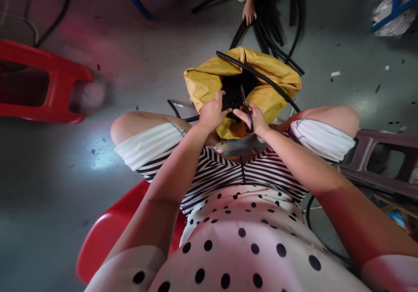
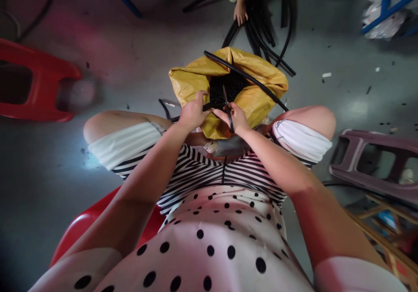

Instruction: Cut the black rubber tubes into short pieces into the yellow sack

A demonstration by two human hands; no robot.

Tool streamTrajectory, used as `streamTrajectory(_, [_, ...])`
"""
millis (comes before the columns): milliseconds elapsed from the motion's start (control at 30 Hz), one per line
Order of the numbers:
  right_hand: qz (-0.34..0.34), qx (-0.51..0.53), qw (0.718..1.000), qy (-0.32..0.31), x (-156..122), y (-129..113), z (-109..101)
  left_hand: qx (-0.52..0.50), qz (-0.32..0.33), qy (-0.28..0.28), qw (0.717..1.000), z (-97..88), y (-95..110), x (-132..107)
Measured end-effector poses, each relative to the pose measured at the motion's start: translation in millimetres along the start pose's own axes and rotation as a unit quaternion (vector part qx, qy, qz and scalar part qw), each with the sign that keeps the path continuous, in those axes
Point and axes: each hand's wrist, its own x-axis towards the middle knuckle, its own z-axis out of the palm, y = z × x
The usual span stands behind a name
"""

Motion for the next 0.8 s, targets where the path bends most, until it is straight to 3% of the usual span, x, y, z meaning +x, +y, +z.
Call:
streamTrajectory(133, [-0.018,-0.01,0.999,-0.042,-4,-11,1,0.044,0.054,-0.086,0.994,-0.2,14,-10])
streamTrajectory(233, [0.016,-0.001,1.0,-0.02,0,-11,-4,-0.014,0.097,-0.114,0.989,1.7,7,-6])
streamTrajectory(400, [0.024,0.006,0.998,0.051,10,2,-12,-0.078,0.112,-0.029,0.99,-6.0,-22,12])
streamTrajectory(533, [0.005,-0.068,0.998,0.005,4,11,-6,-0.041,0.072,0.035,0.996,-18.5,-32,17])
streamTrajectory(633, [0.007,-0.097,0.994,-0.044,-5,11,0,-0.039,0.055,0.044,0.997,-22.8,-30,14])
streamTrajectory(800, [0.022,-0.092,0.994,-0.06,-9,7,1,-0.039,0.072,0.054,0.995,-19.7,-25,11])
